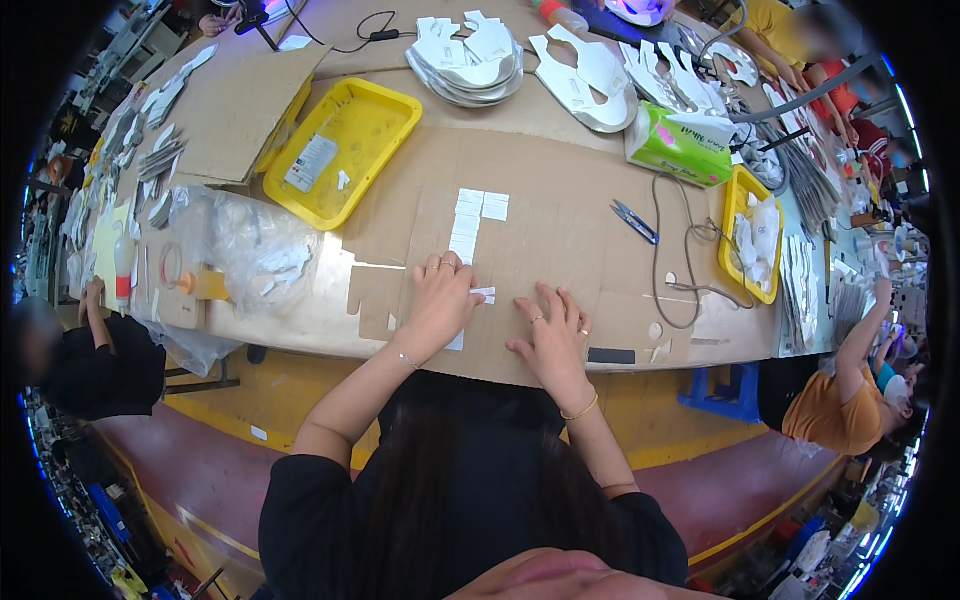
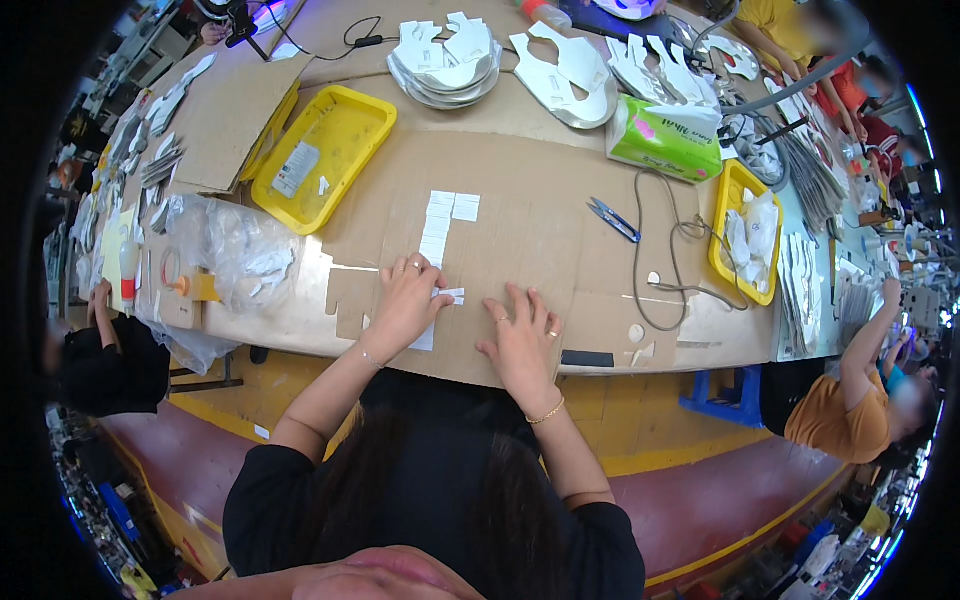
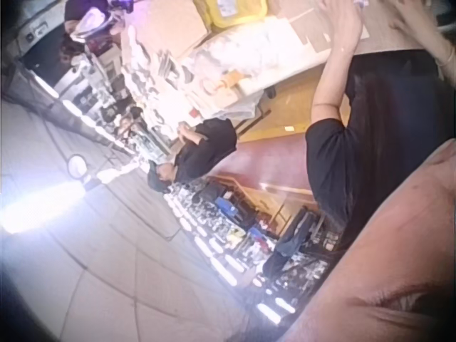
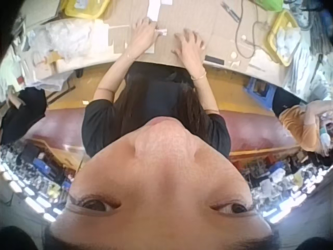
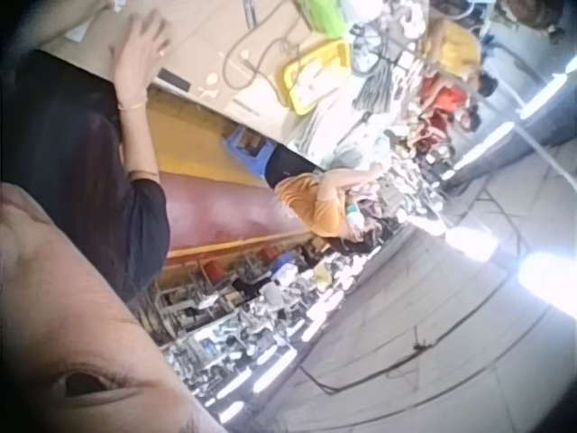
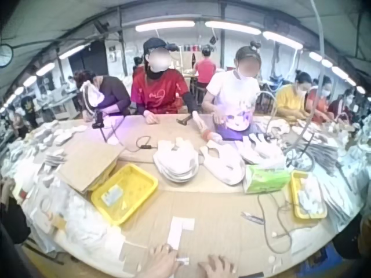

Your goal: The person repeatedly picks small white rectangular pieces from a yellow tray and places them onto a cardboard sheet, arranging them in a linear pattern. The person handles the pieces one at a time and occasionally adjusts their positions on the board.

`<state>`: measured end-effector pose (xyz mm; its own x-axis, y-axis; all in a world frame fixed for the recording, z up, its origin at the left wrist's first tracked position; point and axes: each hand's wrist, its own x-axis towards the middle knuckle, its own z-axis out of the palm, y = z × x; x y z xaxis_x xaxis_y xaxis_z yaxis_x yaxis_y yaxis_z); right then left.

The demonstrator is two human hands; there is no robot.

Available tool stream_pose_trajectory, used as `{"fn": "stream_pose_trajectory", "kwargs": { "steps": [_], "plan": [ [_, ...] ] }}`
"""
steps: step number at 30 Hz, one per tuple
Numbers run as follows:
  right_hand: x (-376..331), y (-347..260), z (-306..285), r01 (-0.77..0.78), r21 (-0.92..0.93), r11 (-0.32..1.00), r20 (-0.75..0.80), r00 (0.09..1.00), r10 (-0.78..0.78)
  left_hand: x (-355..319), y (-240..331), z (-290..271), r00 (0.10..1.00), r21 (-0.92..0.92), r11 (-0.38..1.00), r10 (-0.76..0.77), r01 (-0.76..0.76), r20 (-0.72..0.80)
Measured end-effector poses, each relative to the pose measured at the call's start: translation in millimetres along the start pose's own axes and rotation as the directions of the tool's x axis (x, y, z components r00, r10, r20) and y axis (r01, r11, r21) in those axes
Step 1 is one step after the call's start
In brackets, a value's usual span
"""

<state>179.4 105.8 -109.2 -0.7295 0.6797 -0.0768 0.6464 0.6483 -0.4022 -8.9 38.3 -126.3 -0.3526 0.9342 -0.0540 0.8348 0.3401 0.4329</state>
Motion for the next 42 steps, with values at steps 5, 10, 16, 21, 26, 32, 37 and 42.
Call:
{"fn": "stream_pose_trajectory", "kwargs": {
  "steps": [5, 10, 16, 21, 26, 32, 37, 42],
  "plan": [
    [1, 1, 1, 0.006, -0.014, 1.000, 0.003, 1.000, -0.006, 0, -1, 2, 1.000, -0.004, 1.000, 0.010, -0.010, -0.011],
    [0, 0, -1, -0.003, -0.030, 1.000, 0.013, 1.000, 0.004, 1, -4, 6, 0.999, -0.004, 1.000, 0.025, -0.025, -0.030],
    [1, -2, -4, -0.011, -0.053, 0.999, 0.027, 1.000, 0.013, 0, -5, 9, 0.997, 0.009, 0.999, 0.054, -0.053, -0.046],
    [1, -4, -5, -0.022, -0.049, 0.999, 0.026, 0.999, 0.023, -2, 3, -5, 0.996, -0.007, 0.996, 0.089, -0.089, -0.001],
    [3, -6, -5, -0.040, -0.056, 0.998, -0.012, 0.999, 0.039, -3, 12, -31, 0.991, -0.366, 0.930, 0.013, 0.039, 0.137],
    [6, -4, -14, -0.103, 0.264, 0.959, 0.037, 0.995, 0.097, -1, 15, -48, 0.975, -0.906, 0.371, 0.001, 0.206, 0.222],
    [17, 4, -23, -0.096, 0.916, 0.390, 0.093, 0.995, 0.025, -5, 21, -62, 0.958, -0.924, 0.294, 0.078, 0.243, 0.277],
    [24, -2, -25, -0.169, 0.986, 0.002, 0.169, 0.984, -0.053, -13, 29, -75, 0.975, -0.866, 0.481, 0.090, 0.134, 0.201]
  ]
}}
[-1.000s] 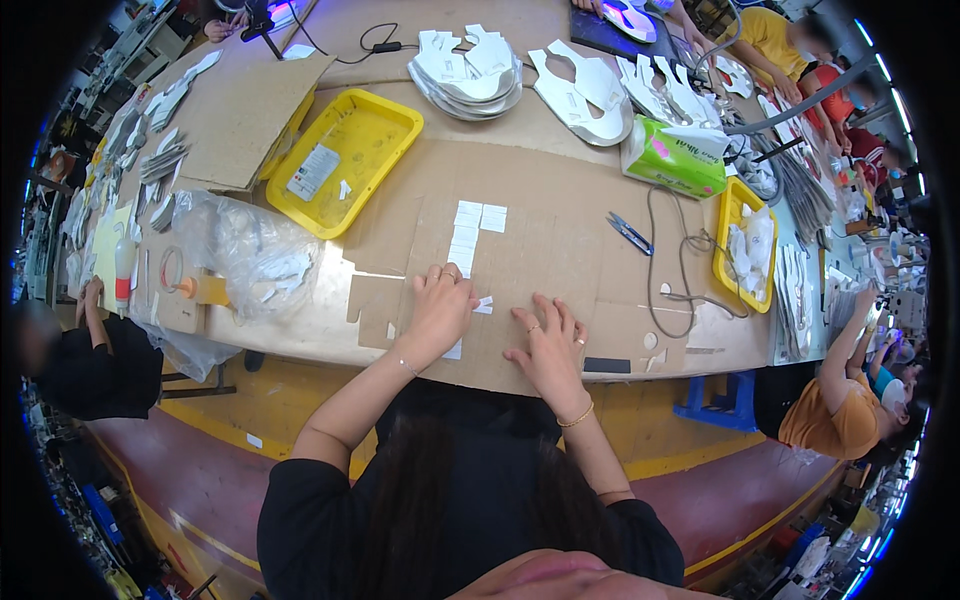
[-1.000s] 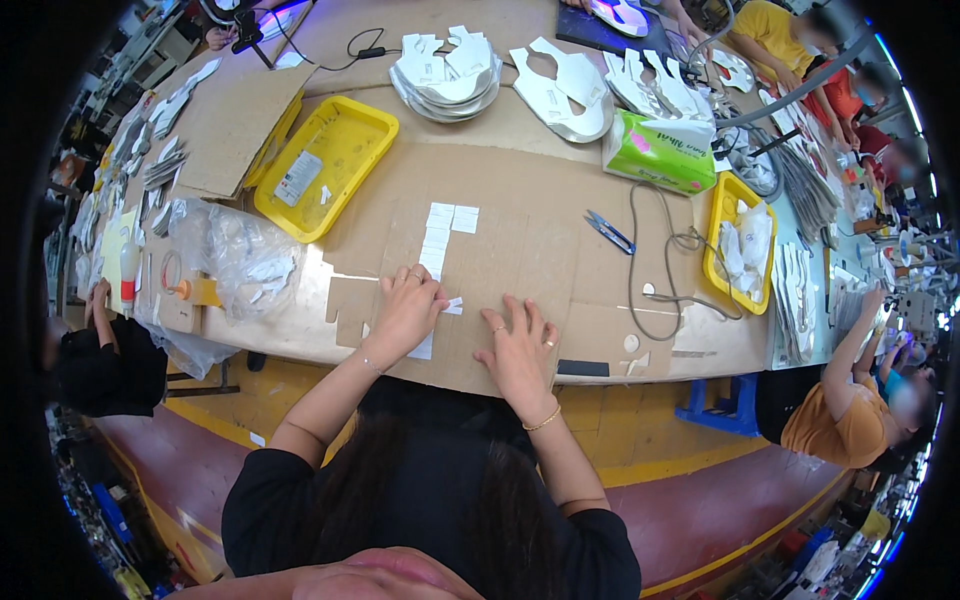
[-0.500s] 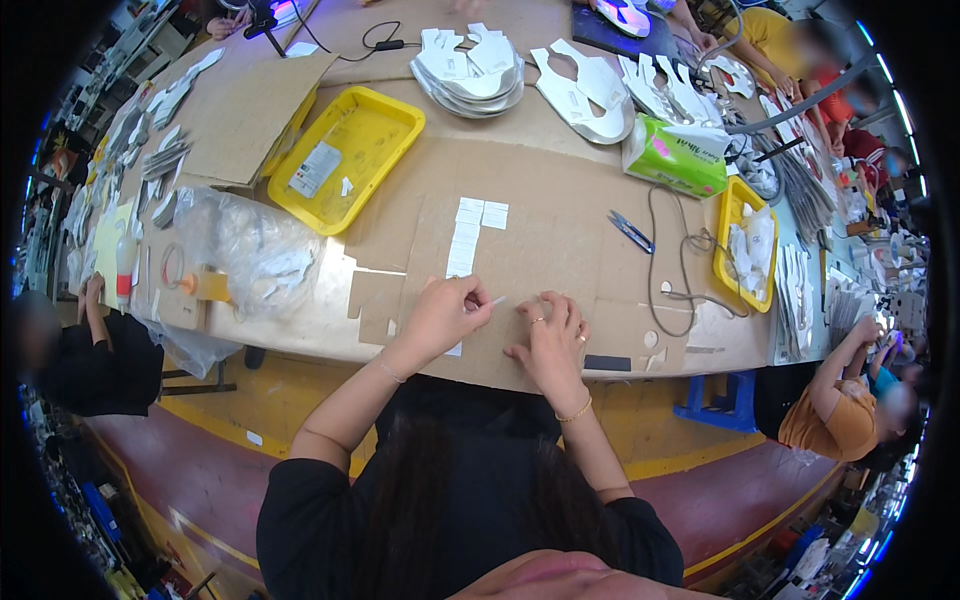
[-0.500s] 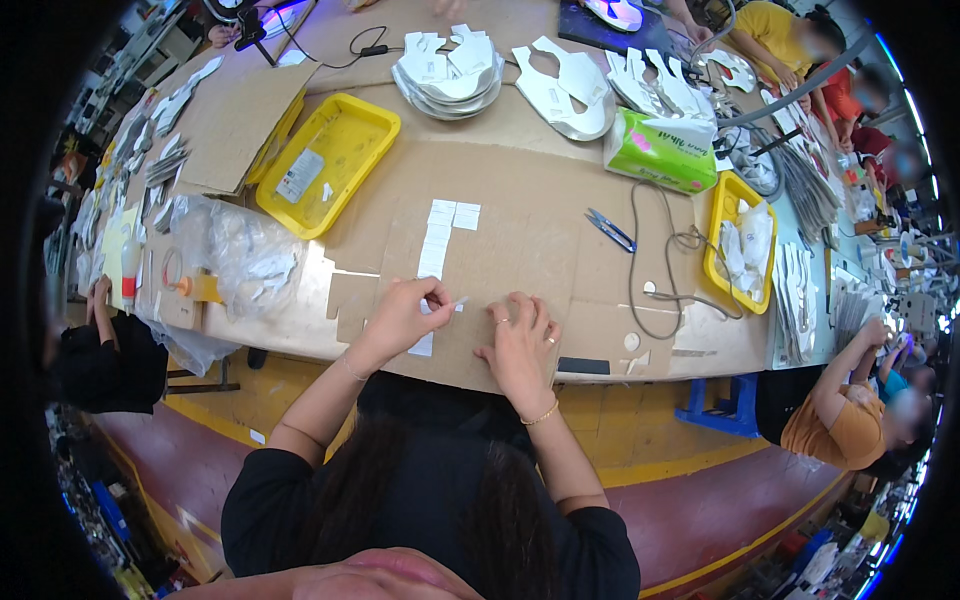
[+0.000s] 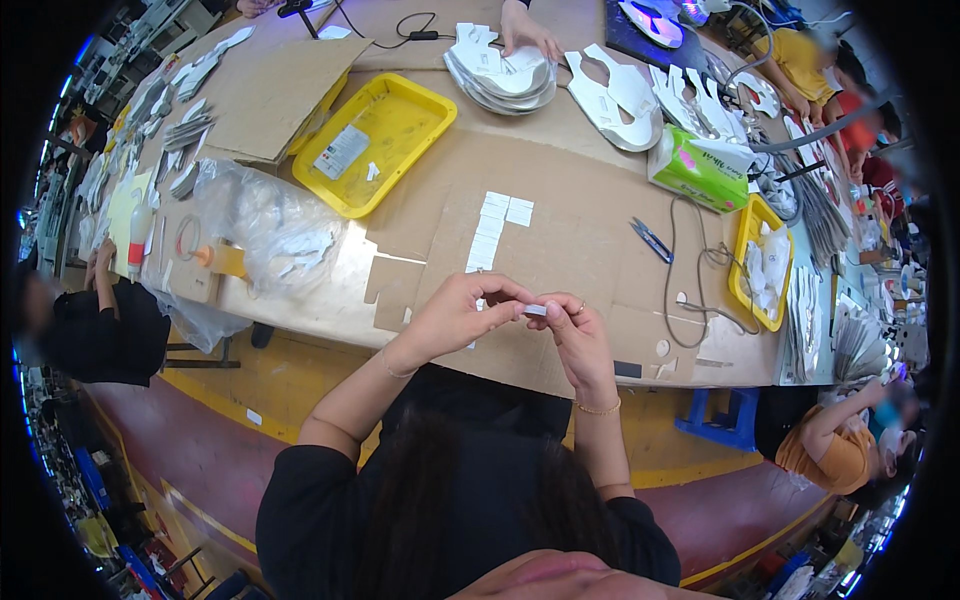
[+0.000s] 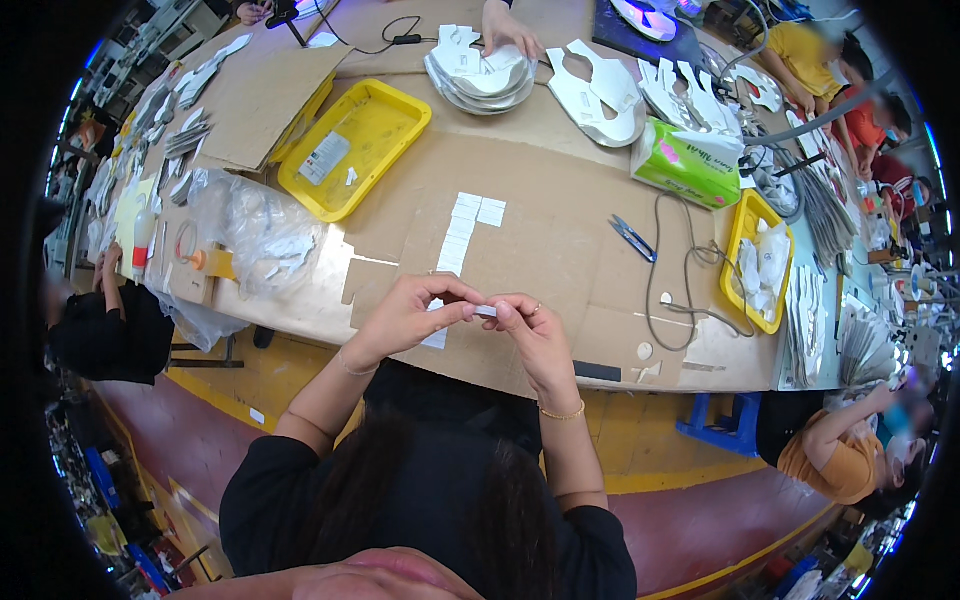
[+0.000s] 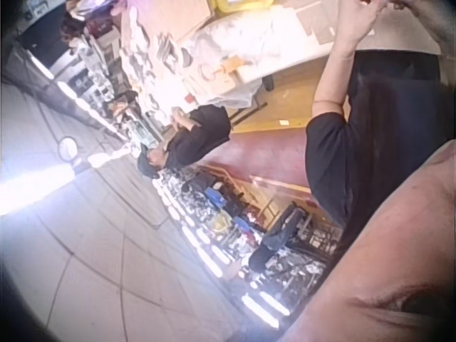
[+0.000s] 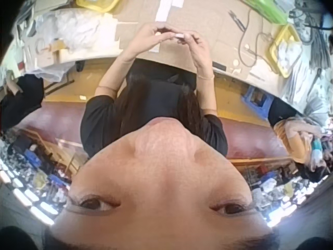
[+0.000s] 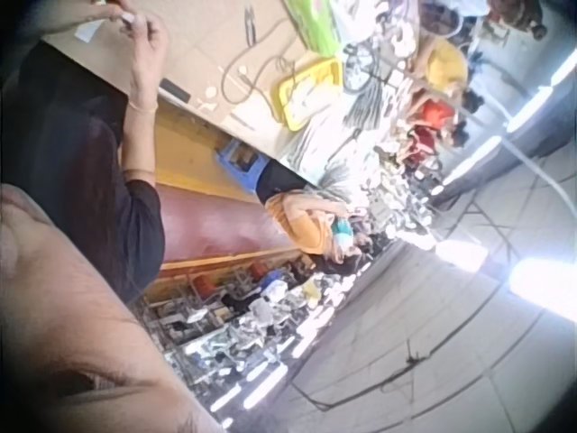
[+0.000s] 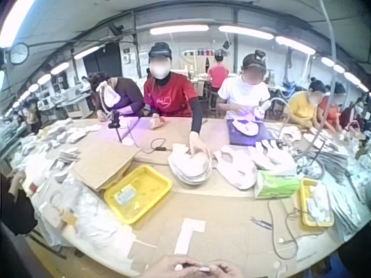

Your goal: The person repeatedly picks small white rectangular pieces from a yellow tray and places them onto a cardboard sheet, arranging them in a linear pattern. The person handles the pieces one at a time and occasionally adjusts their positions on the board.

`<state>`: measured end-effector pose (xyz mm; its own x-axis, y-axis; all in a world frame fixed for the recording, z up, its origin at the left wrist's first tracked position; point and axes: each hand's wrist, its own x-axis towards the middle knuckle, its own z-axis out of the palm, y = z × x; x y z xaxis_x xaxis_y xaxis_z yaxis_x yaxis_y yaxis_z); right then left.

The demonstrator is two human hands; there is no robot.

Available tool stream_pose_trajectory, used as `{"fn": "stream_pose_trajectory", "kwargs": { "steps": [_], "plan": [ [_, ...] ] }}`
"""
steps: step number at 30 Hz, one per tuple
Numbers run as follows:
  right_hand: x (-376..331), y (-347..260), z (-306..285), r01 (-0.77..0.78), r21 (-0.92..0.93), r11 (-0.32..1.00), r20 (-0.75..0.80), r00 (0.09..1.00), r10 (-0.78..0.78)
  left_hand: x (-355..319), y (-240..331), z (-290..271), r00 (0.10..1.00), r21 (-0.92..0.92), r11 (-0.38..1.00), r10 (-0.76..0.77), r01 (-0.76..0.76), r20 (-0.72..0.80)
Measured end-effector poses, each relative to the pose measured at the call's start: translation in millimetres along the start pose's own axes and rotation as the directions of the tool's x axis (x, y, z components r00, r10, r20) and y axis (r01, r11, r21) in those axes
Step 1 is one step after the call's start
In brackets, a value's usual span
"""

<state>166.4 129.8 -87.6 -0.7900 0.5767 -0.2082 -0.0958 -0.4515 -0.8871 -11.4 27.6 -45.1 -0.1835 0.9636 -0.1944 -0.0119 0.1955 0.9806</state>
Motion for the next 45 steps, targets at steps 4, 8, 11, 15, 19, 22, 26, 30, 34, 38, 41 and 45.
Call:
{"fn": "stream_pose_trajectory", "kwargs": {
  "steps": [4, 8, 11, 15, 19, 22, 26, 30, 34, 38, 41, 45],
  "plan": [
    [-1, -4, 7, 0.056, 0.009, 0.998, 0.019, 0.998, -0.056, -7, 9, 0, 0.996, 0.006, 0.998, 0.055, -0.055, -0.074],
    [-2, -10, 12, 0.088, 0.073, 0.993, 0.030, 0.995, -0.090, -12, 19, 1, 0.985, 0.088, 0.987, 0.141, -0.132, -0.102],
    [-4, -16, 16, 0.088, 0.078, 0.993, 0.037, 0.995, -0.091, -13, 25, 2, 0.959, 0.203, 0.950, 0.262, -0.237, -0.104],
    [-7, -23, 18, 0.107, 0.092, 0.990, 0.064, 0.992, -0.113, -18, 30, 6, 0.951, 0.123, 0.957, 0.279, -0.264, -0.133],
    [-10, -25, 22, 0.123, 0.104, 0.987, 0.082, 0.988, -0.131, -23, 38, 7, 0.945, 0.168, 0.946, 0.300, -0.277, -0.130],
    [-12, -28, 24, 0.164, 0.036, 0.986, 0.091, 0.982, -0.167, -26, 44, 7, 0.927, 0.232, 0.918, 0.355, -0.322, -0.119],
    [-18, -36, 25, 0.189, -0.152, 0.970, 0.088, 0.980, -0.178, -30, 48, 6, 0.897, 0.300, 0.870, 0.433, -0.390, -0.088],
    [-25, -42, 33, 0.266, -0.202, 0.943, 0.073, 0.964, -0.257, -34, 51, 6, 0.874, 0.376, 0.821, 0.482, -0.429, -0.055],
    [-28, -47, 39, 0.336, -0.255, 0.907, 0.076, 0.942, -0.328, -38, 53, 6, 0.858, 0.398, 0.793, 0.513, -0.462, -0.026],
    [-29, -49, 44, 0.408, -0.353, 0.842, 0.074, 0.909, -0.410, -40, 54, 5, 0.851, 0.384, 0.787, 0.526, -0.484, -0.005],
    [-30, -51, 46, 0.398, -0.382, 0.834, 0.055, 0.911, -0.409, -41, 53, 3, 0.839, 0.370, 0.779, 0.544, -0.506, 0.002],
    [-30, -54, 46, 0.411, -0.406, 0.816, 0.077, 0.905, -0.417, -42, 52, 4, 0.825, 0.330, 0.782, 0.565, -0.528, -0.018]
  ]
}}
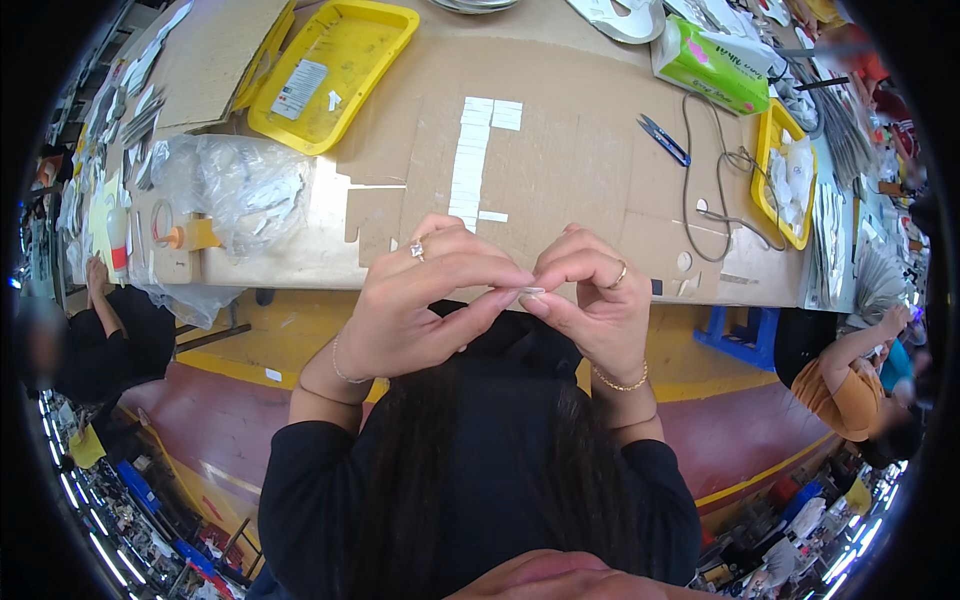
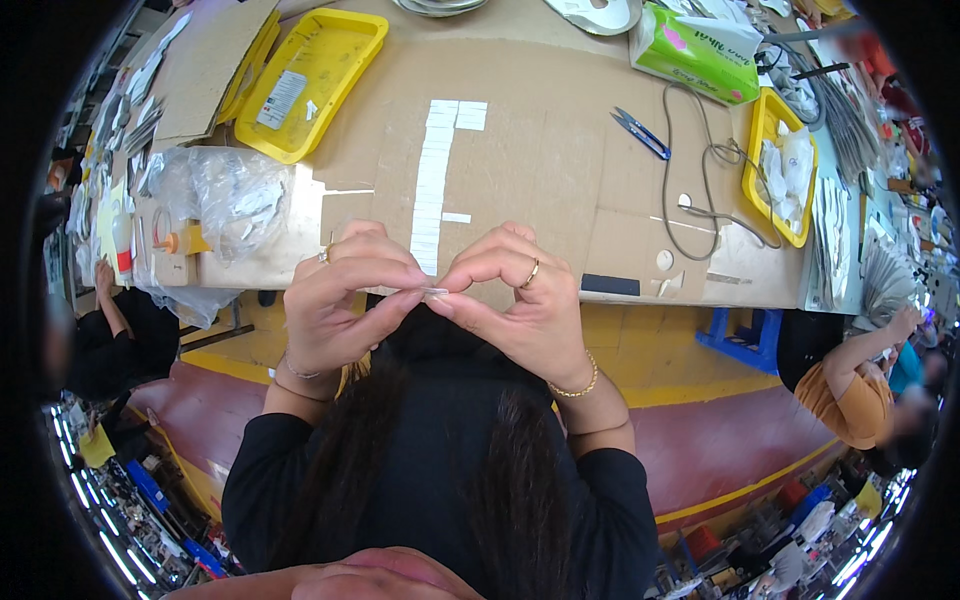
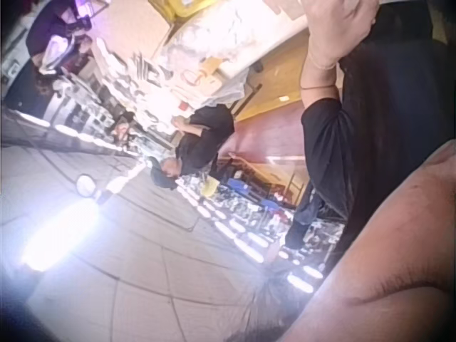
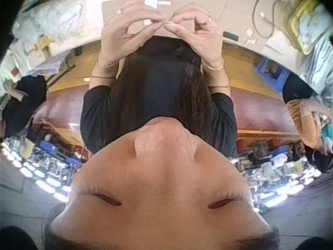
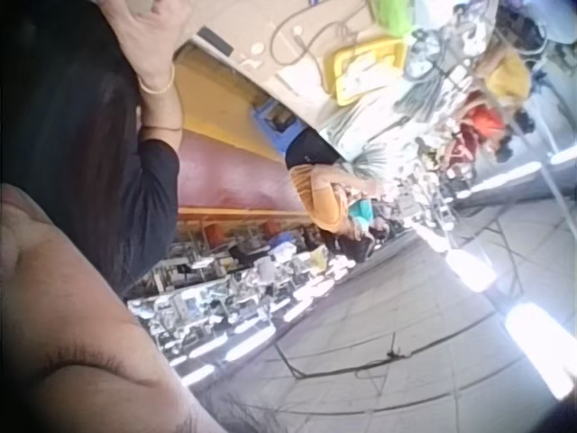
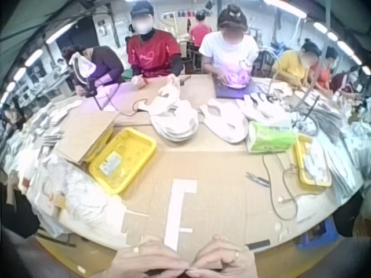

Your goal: The person repeatedly picks small white rectangular pieces from a yellow tray and places them onto a cardboard sheet, arranging them in a linear pattern. The person handles the pieces one at a time and occasionally adjusts their positions on the board.

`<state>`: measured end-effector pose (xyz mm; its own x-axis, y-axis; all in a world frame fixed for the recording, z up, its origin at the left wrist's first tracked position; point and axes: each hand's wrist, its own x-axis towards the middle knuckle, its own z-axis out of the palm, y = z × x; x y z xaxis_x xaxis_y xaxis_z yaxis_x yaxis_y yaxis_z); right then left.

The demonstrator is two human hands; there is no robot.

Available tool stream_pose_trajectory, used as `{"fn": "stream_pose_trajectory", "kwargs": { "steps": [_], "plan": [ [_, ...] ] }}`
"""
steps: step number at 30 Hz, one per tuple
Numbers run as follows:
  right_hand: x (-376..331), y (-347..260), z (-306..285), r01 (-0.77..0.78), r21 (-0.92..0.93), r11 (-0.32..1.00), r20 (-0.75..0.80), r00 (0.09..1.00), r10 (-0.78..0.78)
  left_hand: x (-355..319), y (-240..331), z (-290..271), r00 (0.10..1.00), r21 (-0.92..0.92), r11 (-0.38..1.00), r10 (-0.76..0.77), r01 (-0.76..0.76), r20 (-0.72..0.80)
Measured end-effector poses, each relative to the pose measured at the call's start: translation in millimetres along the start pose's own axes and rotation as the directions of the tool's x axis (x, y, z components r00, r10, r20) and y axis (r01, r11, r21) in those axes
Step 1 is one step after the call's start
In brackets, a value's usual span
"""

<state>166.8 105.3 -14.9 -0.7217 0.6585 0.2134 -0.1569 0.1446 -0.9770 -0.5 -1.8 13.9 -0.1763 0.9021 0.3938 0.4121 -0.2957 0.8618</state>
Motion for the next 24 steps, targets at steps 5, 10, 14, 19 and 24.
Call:
{"fn": "stream_pose_trajectory", "kwargs": {
  "steps": [5, 10, 14, 19, 24],
  "plan": [
    [1, -1, -2, 0.009, -0.008, 1.000, 0.011, 1.000, -0.009, -1, -1, 2, 1.000, -0.008, 1.000, 0.004, -0.005, -0.007],
    [1, 0, -2, 0.009, -0.002, 1.000, 0.012, 1.000, -0.009, -1, -2, 3, 1.000, -0.010, 1.000, 0.012, -0.012, -0.006],
    [0, 0, -3, 0.002, 0.011, 1.000, 0.012, 1.000, -0.002, -1, -1, 3, 1.000, -0.007, 1.000, 0.008, -0.008, -0.001],
    [-1, 3, -6, -0.020, 0.066, 0.998, 0.029, 0.999, 0.018, -1, 0, 2, 1.000, 0.009, 1.000, -0.007, 0.007, -0.003],
    [-1, 7, -10, -0.057, 0.146, 0.988, 0.087, 0.995, 0.045, 0, -3, -1, 0.998, 0.032, 0.999, 0.001, -0.003, 0.064]
  ]
}}
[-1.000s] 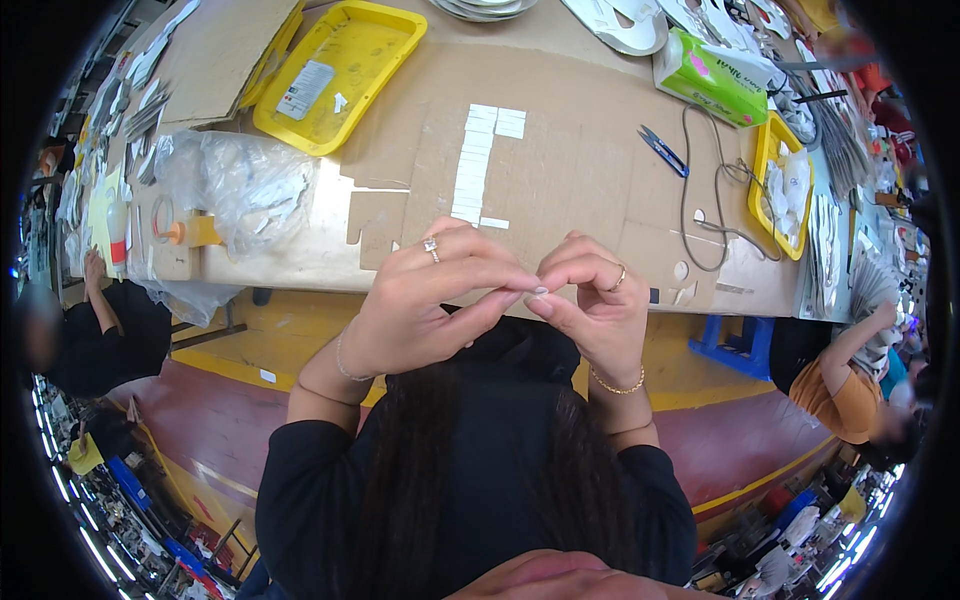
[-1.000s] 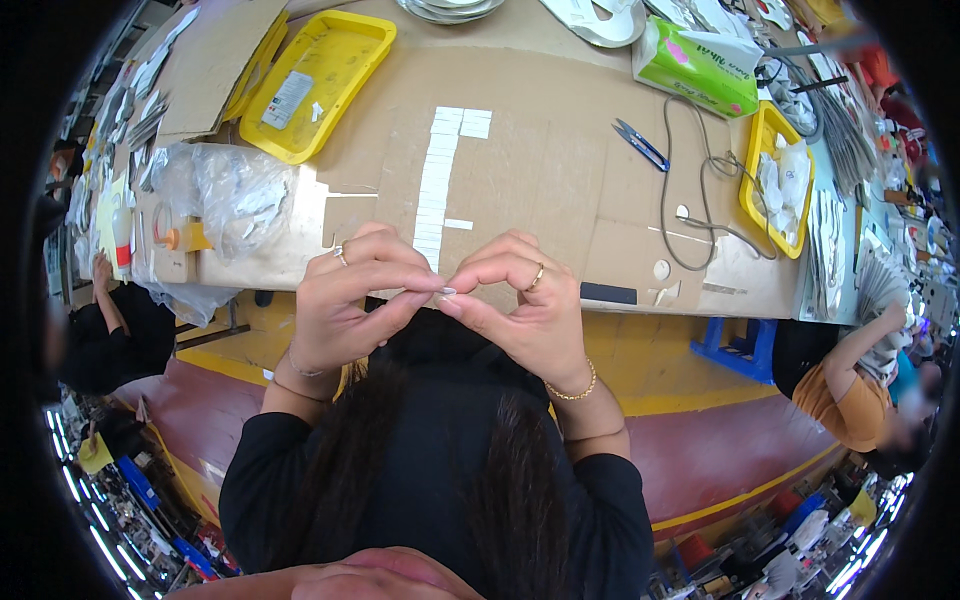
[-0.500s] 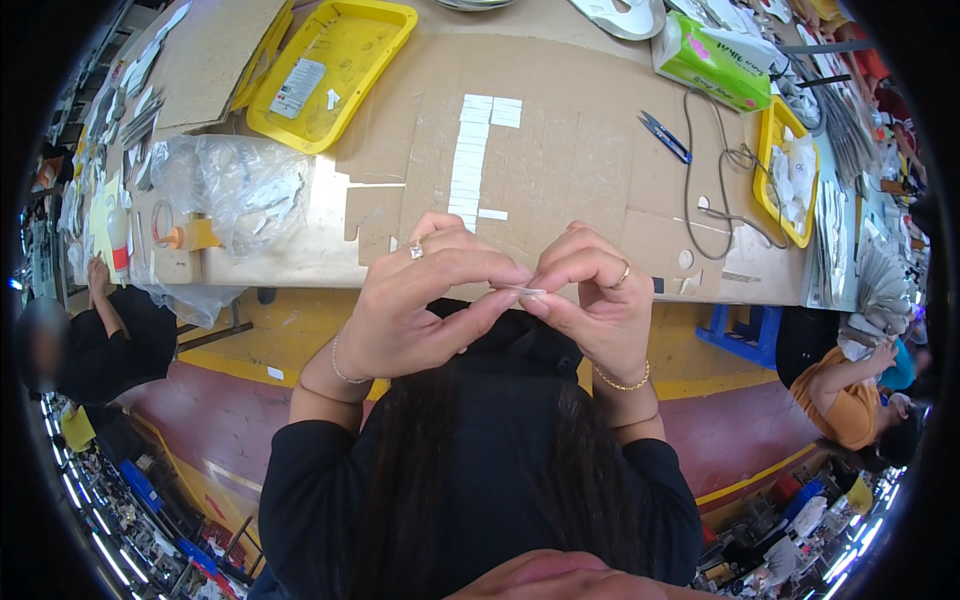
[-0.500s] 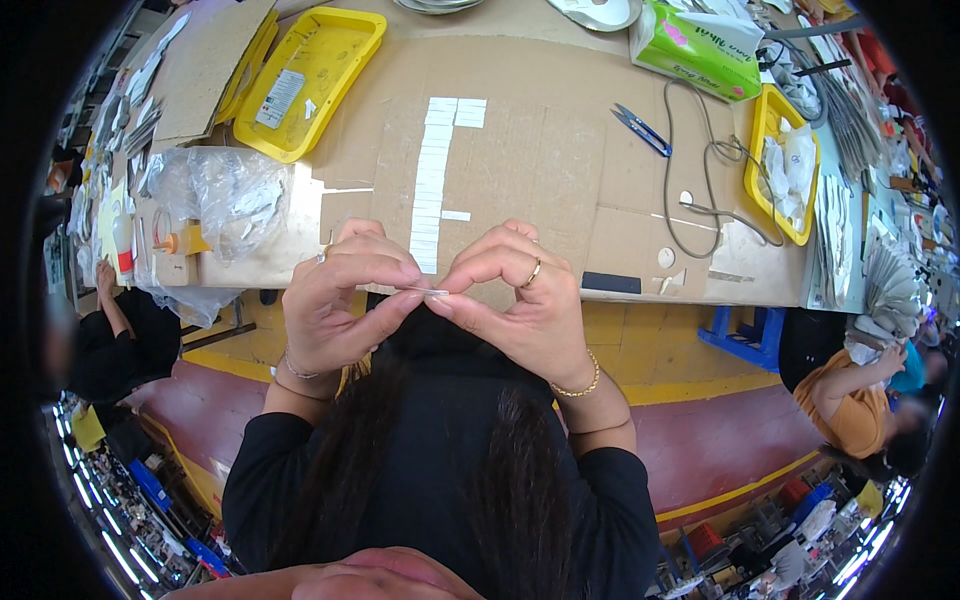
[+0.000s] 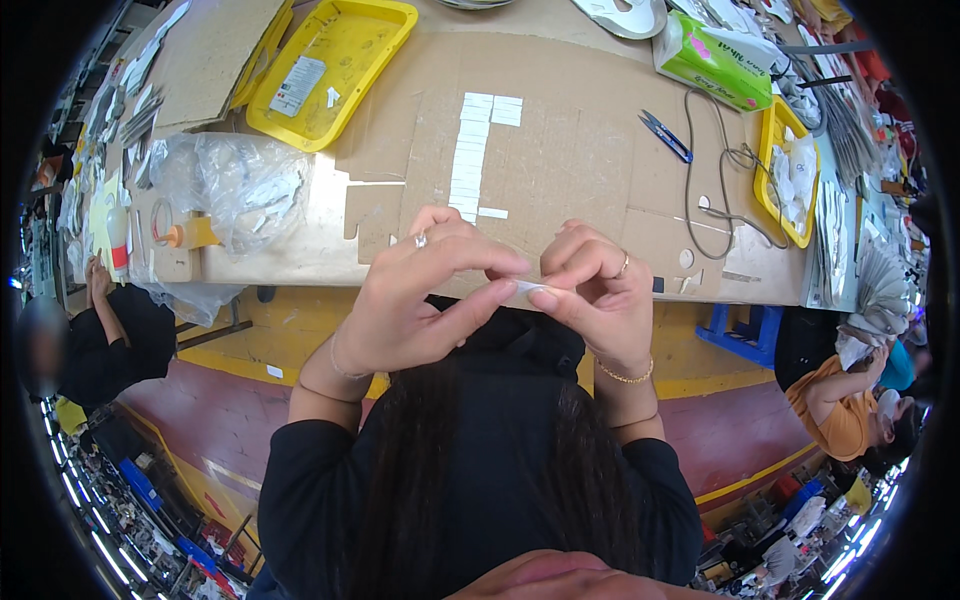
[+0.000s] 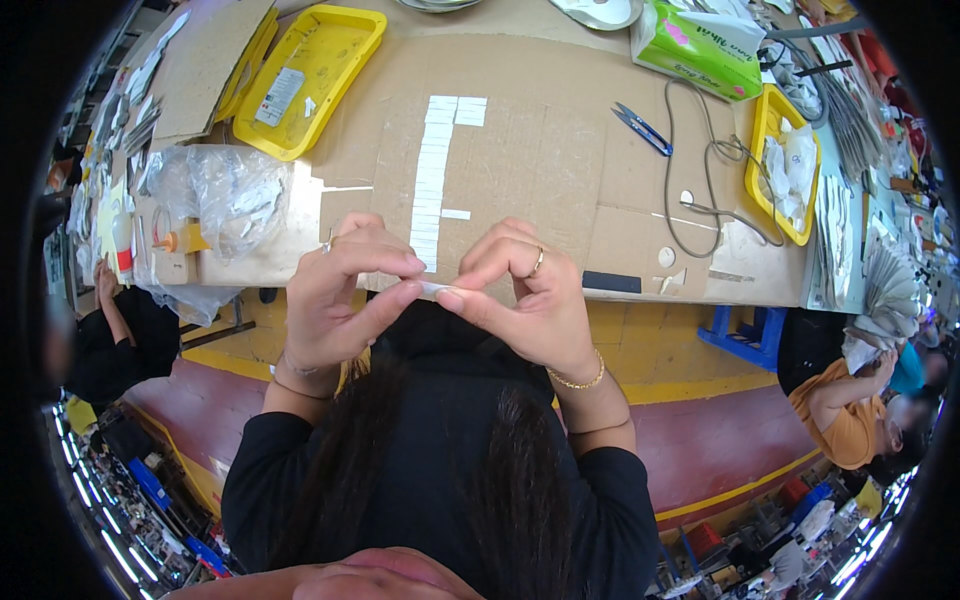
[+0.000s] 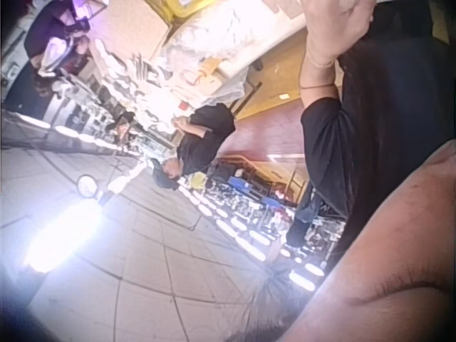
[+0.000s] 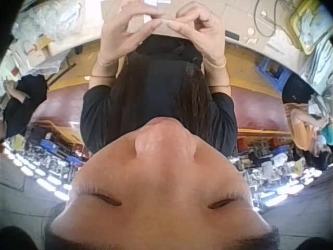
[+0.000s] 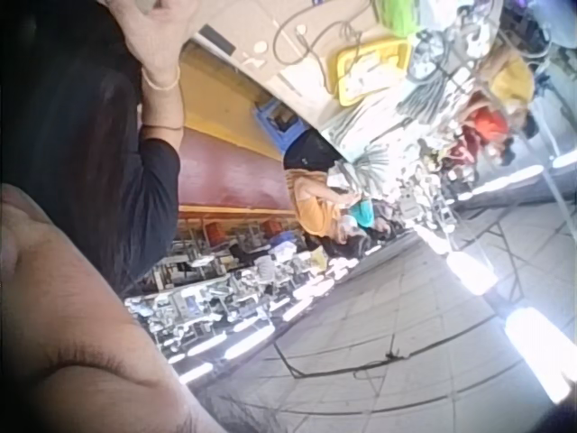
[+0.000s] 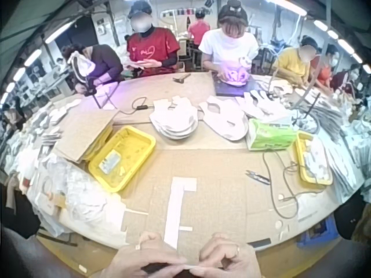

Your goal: The person repeatedly picks small white rectangular pieces from a yellow tray and places them onto a cardboard sheet, arranging them in a linear pattern. The person handles the pieces one at a time and occasionally adjusts their positions on the board.

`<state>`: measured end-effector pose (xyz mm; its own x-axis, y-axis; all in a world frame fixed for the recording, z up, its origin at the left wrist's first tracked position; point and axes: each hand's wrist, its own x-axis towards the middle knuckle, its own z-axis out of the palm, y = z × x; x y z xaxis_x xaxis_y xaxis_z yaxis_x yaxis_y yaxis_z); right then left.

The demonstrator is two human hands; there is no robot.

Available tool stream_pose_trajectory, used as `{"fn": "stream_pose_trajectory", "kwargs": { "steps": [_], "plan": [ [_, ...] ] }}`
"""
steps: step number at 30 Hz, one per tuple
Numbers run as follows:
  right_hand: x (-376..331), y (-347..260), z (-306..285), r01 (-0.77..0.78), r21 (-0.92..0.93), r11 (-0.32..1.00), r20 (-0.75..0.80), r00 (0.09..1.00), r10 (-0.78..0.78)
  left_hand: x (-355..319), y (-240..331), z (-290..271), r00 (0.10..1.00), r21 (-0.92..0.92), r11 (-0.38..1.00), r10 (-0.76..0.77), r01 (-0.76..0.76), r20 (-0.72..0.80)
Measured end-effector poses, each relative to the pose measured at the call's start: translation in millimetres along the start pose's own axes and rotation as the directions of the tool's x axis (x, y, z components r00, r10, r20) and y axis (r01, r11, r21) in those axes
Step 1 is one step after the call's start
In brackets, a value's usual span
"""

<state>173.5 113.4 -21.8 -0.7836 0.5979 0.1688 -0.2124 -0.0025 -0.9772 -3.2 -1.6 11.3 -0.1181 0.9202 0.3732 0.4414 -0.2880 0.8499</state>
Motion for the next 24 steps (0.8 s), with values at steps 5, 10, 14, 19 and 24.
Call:
{"fn": "stream_pose_trajectory", "kwargs": {
  "steps": [5, 10, 14, 19, 24],
  "plan": [
    [0, 4, 4, -0.107, 0.152, 0.983, -0.026, 0.993, 0.112, -3, 1, 5, 0.932, -0.428, 0.857, -0.353, 0.288, -0.081],
    [-4, 11, -2, -0.124, 0.165, 0.978, -0.025, 0.991, 0.130, -2, -4, 6, 0.896, -0.532, 0.780, -0.436, 0.329, -0.085],
    [-8, 22, -8, -0.152, 0.112, 0.982, -0.127, 0.978, 0.166, -6, -31, -13, 0.837, -0.299, 0.861, -0.486, 0.411, -0.250],
    [-14, 36, -17, -0.208, 0.063, 0.976, -0.220, 0.951, 0.217, -2, -132, -90, 0.655, 0.118, 0.906, -0.198, 0.405, -0.729],
    [-19, 47, -18, -0.222, -0.091, 0.971, -0.247, 0.949, 0.194, -7, -220, -140, 0.764, 0.637, 0.481, -0.116, 0.602, -0.635]
  ]
}}
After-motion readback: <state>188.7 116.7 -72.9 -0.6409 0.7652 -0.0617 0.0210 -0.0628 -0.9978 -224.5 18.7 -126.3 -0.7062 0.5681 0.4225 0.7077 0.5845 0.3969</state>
